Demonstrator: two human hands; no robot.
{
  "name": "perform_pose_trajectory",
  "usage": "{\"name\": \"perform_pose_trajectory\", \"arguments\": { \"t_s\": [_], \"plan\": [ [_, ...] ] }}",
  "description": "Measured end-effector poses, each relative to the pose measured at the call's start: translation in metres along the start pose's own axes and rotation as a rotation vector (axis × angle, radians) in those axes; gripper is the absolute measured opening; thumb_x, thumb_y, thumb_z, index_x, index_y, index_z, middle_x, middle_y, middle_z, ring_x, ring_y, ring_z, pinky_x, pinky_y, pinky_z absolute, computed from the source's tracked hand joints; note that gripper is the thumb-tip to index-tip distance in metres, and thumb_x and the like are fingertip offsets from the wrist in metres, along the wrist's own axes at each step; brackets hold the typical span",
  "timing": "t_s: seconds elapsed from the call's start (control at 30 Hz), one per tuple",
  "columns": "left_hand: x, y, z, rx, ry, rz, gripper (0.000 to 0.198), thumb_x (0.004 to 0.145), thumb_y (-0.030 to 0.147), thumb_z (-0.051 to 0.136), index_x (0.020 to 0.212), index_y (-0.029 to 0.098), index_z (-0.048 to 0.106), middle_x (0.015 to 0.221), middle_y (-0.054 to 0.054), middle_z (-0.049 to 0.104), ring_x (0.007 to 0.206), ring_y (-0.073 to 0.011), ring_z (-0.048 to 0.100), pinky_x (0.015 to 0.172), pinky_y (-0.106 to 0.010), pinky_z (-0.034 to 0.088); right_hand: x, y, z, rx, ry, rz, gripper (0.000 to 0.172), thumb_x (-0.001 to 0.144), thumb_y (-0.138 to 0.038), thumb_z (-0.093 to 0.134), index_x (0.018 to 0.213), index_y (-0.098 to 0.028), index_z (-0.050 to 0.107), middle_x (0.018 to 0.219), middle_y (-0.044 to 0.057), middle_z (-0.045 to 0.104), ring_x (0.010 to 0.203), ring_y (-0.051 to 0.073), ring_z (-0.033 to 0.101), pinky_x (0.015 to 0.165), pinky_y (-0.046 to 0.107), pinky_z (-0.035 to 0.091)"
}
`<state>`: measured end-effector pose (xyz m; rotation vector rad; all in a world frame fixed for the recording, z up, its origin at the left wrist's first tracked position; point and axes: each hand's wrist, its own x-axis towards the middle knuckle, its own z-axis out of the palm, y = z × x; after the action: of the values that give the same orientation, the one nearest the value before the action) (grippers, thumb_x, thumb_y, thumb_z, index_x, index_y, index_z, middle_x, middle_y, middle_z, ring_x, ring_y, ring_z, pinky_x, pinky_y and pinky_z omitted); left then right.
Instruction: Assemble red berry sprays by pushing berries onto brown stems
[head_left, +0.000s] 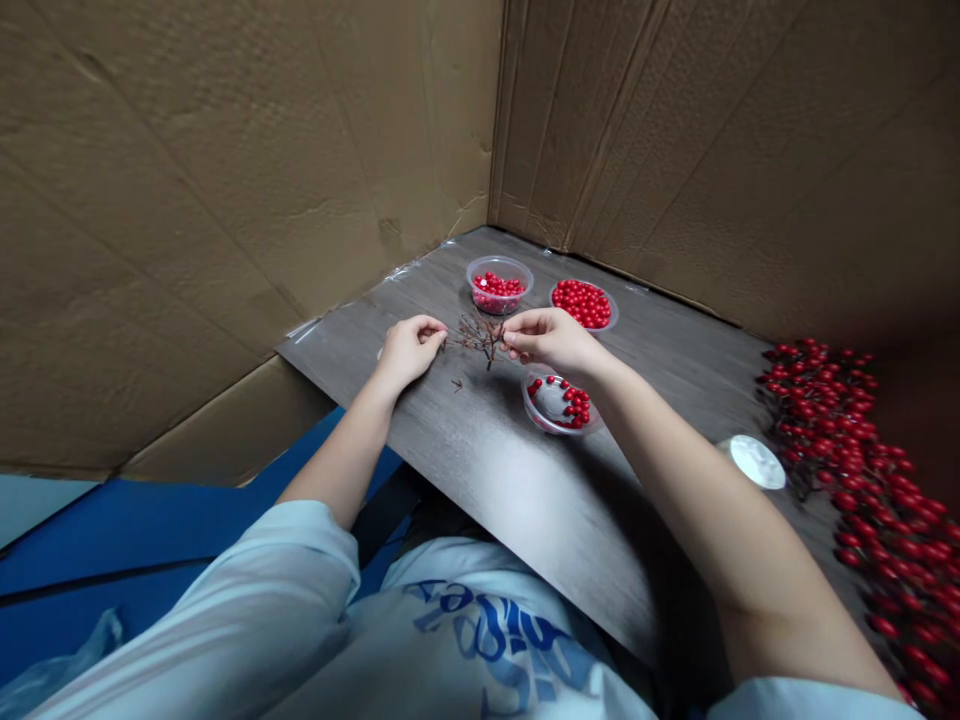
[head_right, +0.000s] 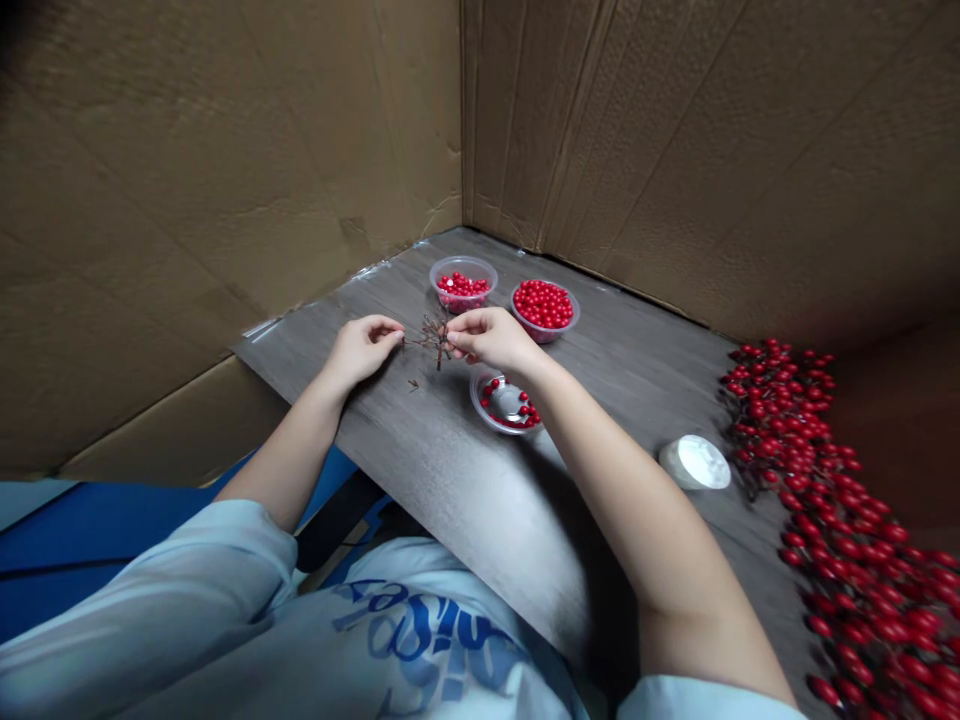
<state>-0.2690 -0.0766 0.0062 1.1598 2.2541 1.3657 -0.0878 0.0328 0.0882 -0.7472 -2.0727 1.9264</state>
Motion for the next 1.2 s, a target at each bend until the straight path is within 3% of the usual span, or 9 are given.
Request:
{"name": "perform_pose_trajectory", "arguments": {
  "t_s": [0.33, 0.47, 0.57, 0.63, 0.8, 0.87, 1.0, 1.13, 1.2],
  "plan": [
    [-0.003, -0.002, 0.0, 0.128, 0.021, 0.029, 0.023, 0.076, 0.029, 0.057, 0.089, 0.014, 0.068, 0.079, -0.006, 0.067, 0.068, -0.0132, 0.056, 0.069, -0.026, 0.042, -0.004, 0.003, -0.007, 0.05, -0.032, 0.039, 0.016, 0.082, -0.004, 0.051, 0.088, -0.01, 0.064, 0.069, 0.0, 0.061, 0.052, 0.002, 0.052, 0.044, 0.012, 0.035],
    [-0.002, -0.002, 0.0, 0.129, 0.102, 0.079, 0.026, 0.075, 0.028, 0.059, 0.094, 0.014, 0.068, 0.093, -0.008, 0.067, 0.072, -0.012, 0.057, 0.077, -0.027, 0.044, -0.004, 0.004, -0.007, 0.058, -0.041, 0.035, 0.016, 0.082, -0.005, 0.05, 0.089, -0.011, 0.063, 0.07, 0.0, 0.061, 0.053, 0.003, 0.052, 0.044, 0.012, 0.035],
    [-0.002, 0.004, 0.001, -0.003, 0.253, 0.157, 0.03, 0.075, 0.03, 0.059, 0.099, 0.013, 0.066, 0.101, -0.009, 0.065, 0.076, -0.0106, 0.057, 0.073, -0.024, 0.046, -0.003, 0.005, -0.007, 0.054, -0.047, 0.015, 0.013, 0.08, -0.006, 0.052, 0.087, -0.011, 0.062, 0.069, 0.0, 0.061, 0.053, 0.003, 0.052, 0.044, 0.012, 0.035],
    [-0.005, 0.014, 0.001, -0.205, 0.274, 0.163, 0.03, 0.076, 0.034, 0.058, 0.098, 0.013, 0.064, 0.096, -0.008, 0.066, 0.075, -0.0098, 0.057, 0.062, -0.019, 0.045, -0.003, 0.004, -0.005, 0.053, -0.041, -0.01, 0.011, 0.079, -0.006, 0.054, 0.085, -0.01, 0.061, 0.07, 0.0, 0.061, 0.053, 0.003, 0.052, 0.044, 0.012, 0.035],
    [-0.021, 0.049, 0.006, -0.585, -0.133, 0.049, 0.041, 0.065, 0.042, 0.07, 0.092, 0.012, 0.061, 0.074, -0.005, 0.064, 0.061, -0.0088, 0.058, 0.045, -0.015, 0.04, -0.002, 0.002, 0.005, 0.089, 0.017, -0.119, 0.008, 0.074, -0.004, 0.054, 0.077, -0.011, 0.056, 0.065, -0.001, 0.061, 0.05, 0.004, 0.051, 0.045, 0.014, 0.036],
    [-0.026, 0.059, 0.008, -0.649, -0.236, 0.032, 0.042, 0.062, 0.038, 0.073, 0.092, 0.012, 0.061, 0.072, -0.003, 0.064, 0.058, -0.008, 0.058, 0.046, -0.015, 0.042, -0.002, 0.003, 0.012, 0.057, 0.074, -0.18, 0.009, 0.073, -0.003, 0.053, 0.073, -0.012, 0.053, 0.06, -0.003, 0.057, 0.048, 0.004, 0.049, 0.046, 0.016, 0.036],
    [-0.027, 0.066, 0.007, -0.676, -0.211, 0.081, 0.027, 0.064, 0.027, 0.071, 0.083, 0.012, 0.059, 0.067, -0.001, 0.063, 0.054, -0.0062, 0.057, 0.046, -0.014, 0.042, 0.0, 0.006, 0.024, -0.114, 0.195, -0.3, 0.01, 0.074, -0.003, 0.05, 0.072, -0.013, 0.053, 0.06, -0.003, 0.056, 0.049, 0.006, 0.051, 0.051, 0.02, 0.04],
    [-0.023, 0.061, -0.005, -0.629, -0.196, 0.096, 0.025, 0.067, 0.02, 0.066, 0.09, 0.013, 0.06, 0.066, 0.001, 0.06, 0.054, -0.0067, 0.058, 0.042, -0.013, 0.04, -0.003, 0.01, 0.03, -0.351, 0.312, -0.406, 0.005, 0.077, -0.011, 0.055, 0.082, -0.013, 0.058, 0.07, 0.001, 0.061, 0.059, 0.009, 0.056, 0.06, 0.023, 0.044],
    [-0.018, 0.055, -0.013, -0.633, -0.111, 0.077, 0.025, 0.068, 0.021, 0.066, 0.091, 0.013, 0.06, 0.07, 0.001, 0.059, 0.052, -0.0061, 0.058, 0.04, -0.013, 0.038, -0.009, 0.011, 0.034, -0.535, 0.411, -0.483, 0.006, 0.079, -0.014, 0.056, 0.084, -0.013, 0.059, 0.076, 0.003, 0.063, 0.067, 0.011, 0.057, 0.066, 0.025, 0.045]
  ]
}}
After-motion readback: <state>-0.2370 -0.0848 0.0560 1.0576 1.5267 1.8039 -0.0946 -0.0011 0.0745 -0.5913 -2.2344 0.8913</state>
